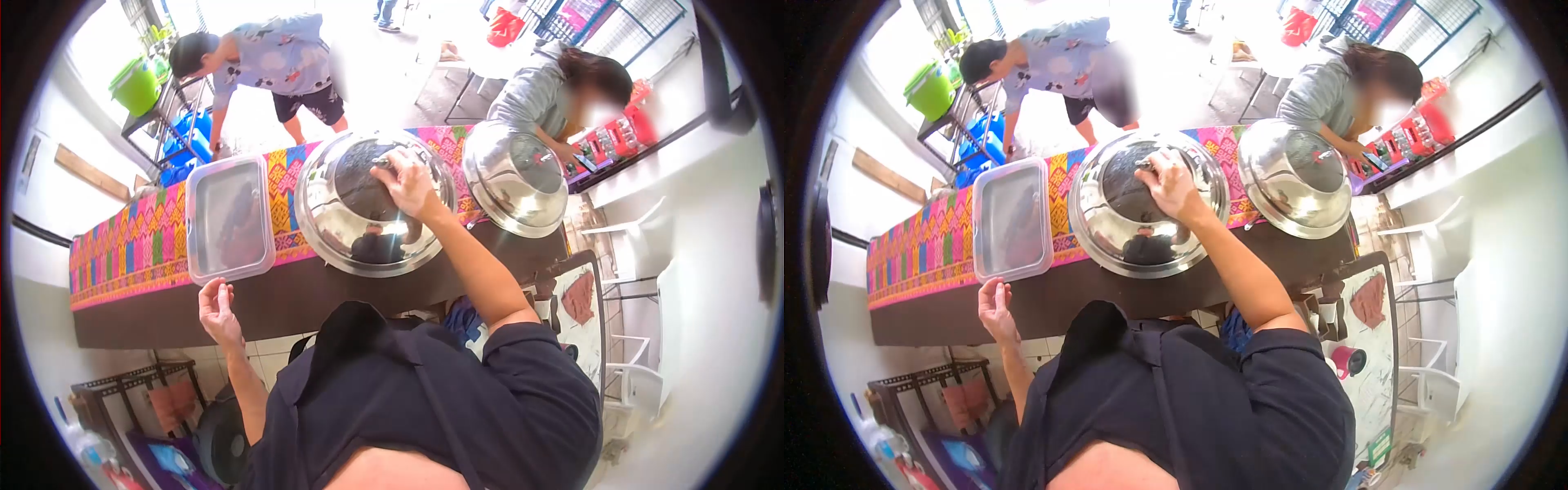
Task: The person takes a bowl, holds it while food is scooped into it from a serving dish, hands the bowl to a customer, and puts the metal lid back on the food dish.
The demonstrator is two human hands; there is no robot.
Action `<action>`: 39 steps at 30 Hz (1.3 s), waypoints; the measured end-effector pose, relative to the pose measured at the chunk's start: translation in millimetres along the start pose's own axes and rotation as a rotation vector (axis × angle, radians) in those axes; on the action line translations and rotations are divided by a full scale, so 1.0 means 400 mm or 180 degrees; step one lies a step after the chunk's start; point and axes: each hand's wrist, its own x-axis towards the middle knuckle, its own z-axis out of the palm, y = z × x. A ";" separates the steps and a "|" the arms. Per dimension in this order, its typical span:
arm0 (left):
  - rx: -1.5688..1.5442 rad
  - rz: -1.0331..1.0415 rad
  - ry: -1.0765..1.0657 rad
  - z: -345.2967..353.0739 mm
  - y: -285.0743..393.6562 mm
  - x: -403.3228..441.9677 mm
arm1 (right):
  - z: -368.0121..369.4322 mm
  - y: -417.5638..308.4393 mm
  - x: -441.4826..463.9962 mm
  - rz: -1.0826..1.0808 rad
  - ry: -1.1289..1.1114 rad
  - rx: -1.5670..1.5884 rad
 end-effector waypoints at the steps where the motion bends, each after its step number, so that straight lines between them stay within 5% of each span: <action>1: 0.0000 0.0007 -0.0035 0.005 0.004 0.002 | -0.009 -0.010 0.001 0.0147 -0.0107 0.0160; 8: 0.0326 -0.0153 -0.0556 0.081 0.020 0.019 | -0.015 -0.016 -0.003 0.0086 -0.0073 0.0291; 13: 0.1057 0.0525 -0.1594 0.223 0.059 0.009 | -0.051 -0.041 0.002 0.0273 -0.0277 0.0467; 19: 0.1880 0.1761 -0.1953 0.368 0.056 -0.018 | -0.120 -0.045 -0.048 0.0661 0.0286 -0.0190; 26: 0.2245 0.1468 -0.2459 0.413 0.063 -0.060 | -0.118 0.003 -0.173 0.0560 -0.0182 -0.0506; 32: 0.2044 0.1873 -0.2096 0.384 0.050 -0.043 | -0.203 -0.033 -0.159 0.0840 0.0562 -0.0020; 39: 0.0804 0.1749 -0.0185 0.199 0.015 0.050 | -0.316 -0.010 -0.225 0.1642 0.1342 0.0786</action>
